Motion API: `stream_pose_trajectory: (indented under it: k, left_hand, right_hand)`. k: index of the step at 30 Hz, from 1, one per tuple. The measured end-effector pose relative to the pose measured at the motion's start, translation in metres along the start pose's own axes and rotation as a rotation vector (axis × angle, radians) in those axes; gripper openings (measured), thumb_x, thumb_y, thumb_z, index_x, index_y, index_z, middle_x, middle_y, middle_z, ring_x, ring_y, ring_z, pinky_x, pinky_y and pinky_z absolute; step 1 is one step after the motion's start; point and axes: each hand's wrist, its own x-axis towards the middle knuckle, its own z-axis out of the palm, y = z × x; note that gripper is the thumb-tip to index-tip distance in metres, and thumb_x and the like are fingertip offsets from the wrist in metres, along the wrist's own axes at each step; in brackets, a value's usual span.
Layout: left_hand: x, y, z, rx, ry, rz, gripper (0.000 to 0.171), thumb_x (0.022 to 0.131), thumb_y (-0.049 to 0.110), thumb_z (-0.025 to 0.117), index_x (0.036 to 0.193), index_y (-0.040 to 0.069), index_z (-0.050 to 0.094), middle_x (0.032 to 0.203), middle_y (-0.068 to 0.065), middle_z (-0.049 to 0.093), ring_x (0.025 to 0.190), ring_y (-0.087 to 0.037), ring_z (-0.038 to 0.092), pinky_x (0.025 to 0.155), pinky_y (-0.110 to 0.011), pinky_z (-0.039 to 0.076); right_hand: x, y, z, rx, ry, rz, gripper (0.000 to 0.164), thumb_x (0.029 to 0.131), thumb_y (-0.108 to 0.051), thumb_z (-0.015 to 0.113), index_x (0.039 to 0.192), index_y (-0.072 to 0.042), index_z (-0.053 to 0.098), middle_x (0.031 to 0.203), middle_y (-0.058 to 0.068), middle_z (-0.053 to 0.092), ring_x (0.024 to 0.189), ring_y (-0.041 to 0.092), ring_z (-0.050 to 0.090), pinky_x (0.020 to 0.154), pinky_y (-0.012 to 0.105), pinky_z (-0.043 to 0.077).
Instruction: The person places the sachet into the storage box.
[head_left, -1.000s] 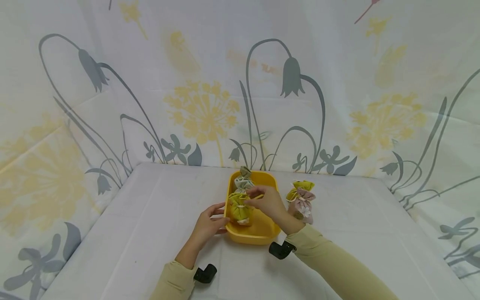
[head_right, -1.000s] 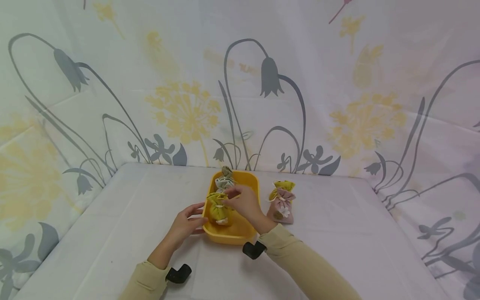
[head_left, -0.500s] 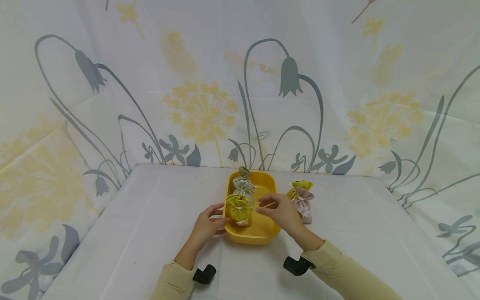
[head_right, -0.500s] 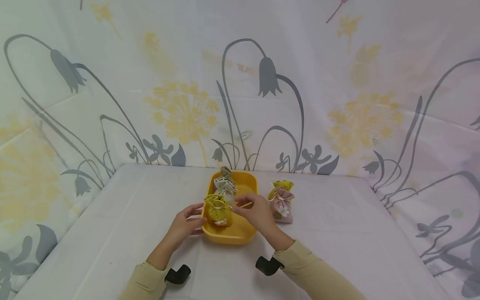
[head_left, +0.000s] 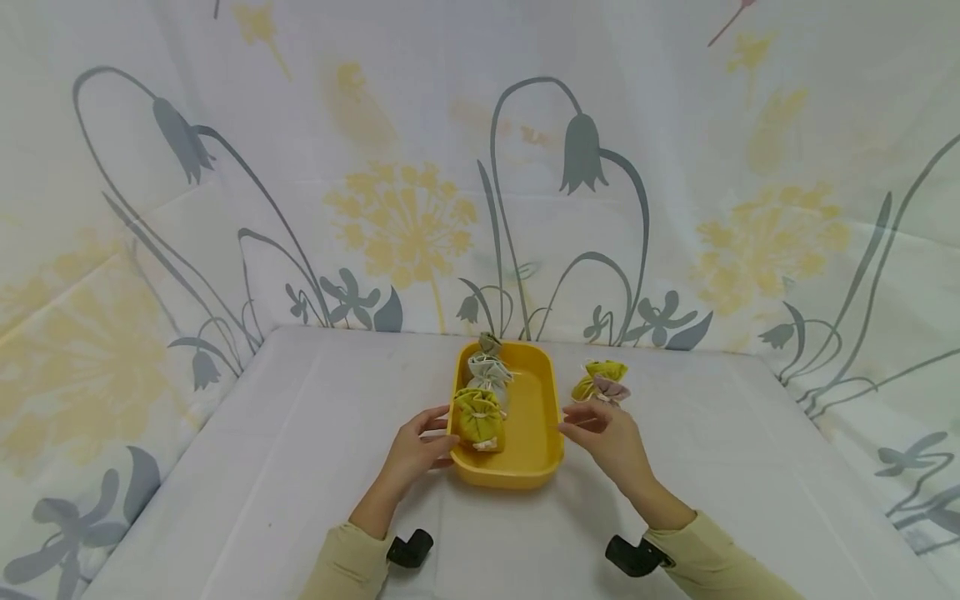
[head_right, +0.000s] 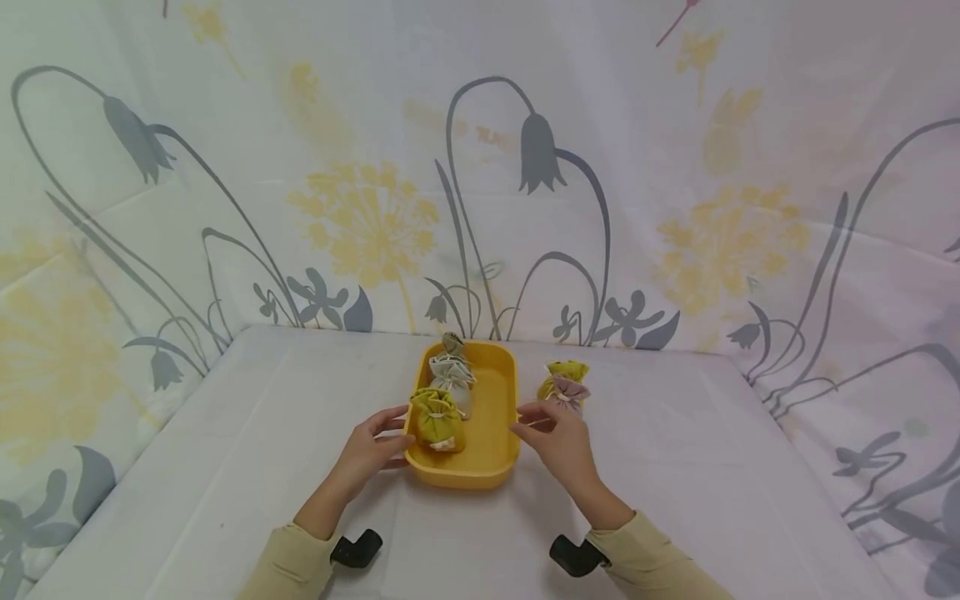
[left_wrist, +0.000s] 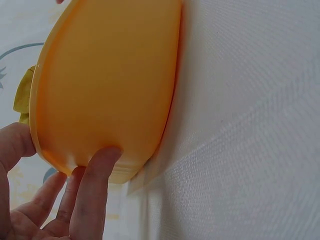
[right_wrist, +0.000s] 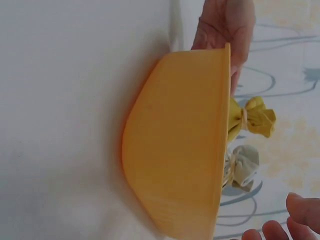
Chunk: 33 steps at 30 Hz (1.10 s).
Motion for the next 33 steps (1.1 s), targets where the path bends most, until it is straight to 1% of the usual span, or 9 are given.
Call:
stream_pose_trajectory:
  k: [5, 9, 14, 21, 24, 27, 29, 31, 33]
  left_hand:
    - [0.002, -0.001, 0.0, 0.001, 0.002, 0.004, 0.054, 0.085, 0.012, 0.067, 0.134, 0.005, 0.046, 0.12, -0.017, 0.051, 0.102, -0.03, 0.059, 0.071, -0.037, 0.056]
    - [0.002, 0.0, 0.0, 0.004, 0.004, 0.006, 0.054, 0.085, 0.012, 0.066, 0.134, 0.005, 0.046, 0.12, -0.017, 0.051, 0.101, -0.03, 0.06, 0.071, -0.037, 0.056]
    - [0.001, 0.0, 0.001, 0.011, 0.005, -0.002, 0.053, 0.085, 0.012, 0.066, 0.134, 0.005, 0.046, 0.121, -0.017, 0.051, 0.101, -0.03, 0.06, 0.071, -0.036, 0.056]
    - [0.0, 0.0, 0.001, 0.013, 0.004, 0.003, 0.053, 0.085, 0.012, 0.066, 0.134, 0.005, 0.046, 0.12, -0.018, 0.051, 0.1, -0.03, 0.06, 0.07, -0.036, 0.056]
    - [0.0, -0.001, 0.002, 0.009, 0.007, -0.003, 0.053, 0.085, 0.011, 0.066, 0.134, 0.006, 0.047, 0.12, -0.017, 0.052, 0.1, -0.029, 0.06, 0.071, -0.036, 0.056]
    - [0.001, -0.002, 0.002, 0.007, 0.003, 0.002, 0.053, 0.085, 0.012, 0.066, 0.134, 0.006, 0.047, 0.12, -0.017, 0.052, 0.1, -0.029, 0.06, 0.07, -0.036, 0.056]
    - [0.001, -0.002, 0.001, 0.004, 0.0, 0.005, 0.054, 0.085, 0.012, 0.066, 0.134, 0.006, 0.047, 0.12, -0.017, 0.051, 0.1, -0.029, 0.06, 0.07, -0.036, 0.056]
    - [0.002, -0.002, 0.001, 0.0, -0.001, 0.006, 0.054, 0.085, 0.012, 0.067, 0.134, 0.006, 0.047, 0.12, -0.017, 0.051, 0.1, -0.029, 0.06, 0.07, -0.036, 0.056]
    - [0.002, -0.001, 0.0, 0.001, 0.002, 0.005, 0.053, 0.085, 0.012, 0.066, 0.134, 0.006, 0.047, 0.12, -0.017, 0.051, 0.1, -0.029, 0.06, 0.071, -0.036, 0.056]
  right_hand:
    - [-0.002, 0.011, -0.013, 0.013, 0.029, 0.006, 0.028, 0.079, -0.016, 0.075, 0.103, -0.005, 0.068, 0.093, 0.008, 0.067, 0.085, 0.021, 0.061, 0.07, 0.022, 0.053]
    - [-0.003, 0.019, -0.021, -0.03, 0.084, -0.001, 0.027, 0.08, -0.016, 0.074, 0.104, -0.004, 0.068, 0.094, 0.009, 0.067, 0.087, 0.022, 0.061, 0.068, 0.019, 0.051]
    - [-0.002, 0.029, -0.03, -0.079, 0.165, -0.019, 0.025, 0.081, -0.012, 0.073, 0.102, 0.001, 0.068, 0.092, 0.013, 0.067, 0.082, 0.024, 0.062, 0.061, 0.018, 0.051]
    - [0.005, 0.041, -0.04, -0.133, 0.253, -0.026, 0.024, 0.081, -0.011, 0.073, 0.101, 0.001, 0.068, 0.089, 0.014, 0.068, 0.077, 0.018, 0.063, 0.057, 0.019, 0.049]
    - [0.009, 0.047, -0.042, -0.148, 0.278, -0.02, 0.026, 0.08, -0.012, 0.073, 0.102, 0.001, 0.067, 0.087, 0.014, 0.068, 0.075, 0.013, 0.062, 0.057, 0.017, 0.048]
    - [0.012, 0.054, -0.043, -0.156, 0.297, -0.012, 0.027, 0.08, -0.012, 0.074, 0.102, 0.001, 0.067, 0.087, 0.014, 0.067, 0.073, 0.007, 0.059, 0.056, 0.017, 0.048]
    - [0.015, 0.058, -0.043, -0.164, 0.309, -0.009, 0.028, 0.08, -0.013, 0.074, 0.103, 0.001, 0.066, 0.087, 0.013, 0.067, 0.072, 0.005, 0.058, 0.055, 0.016, 0.047]
    - [0.018, 0.061, -0.043, -0.164, 0.312, -0.004, 0.028, 0.08, -0.013, 0.074, 0.104, 0.001, 0.066, 0.089, 0.014, 0.067, 0.074, 0.008, 0.059, 0.056, 0.016, 0.047]
    - [0.02, 0.063, -0.043, -0.156, 0.304, 0.006, 0.03, 0.081, -0.013, 0.073, 0.106, 0.0, 0.065, 0.092, 0.015, 0.066, 0.078, 0.014, 0.061, 0.057, 0.015, 0.048]
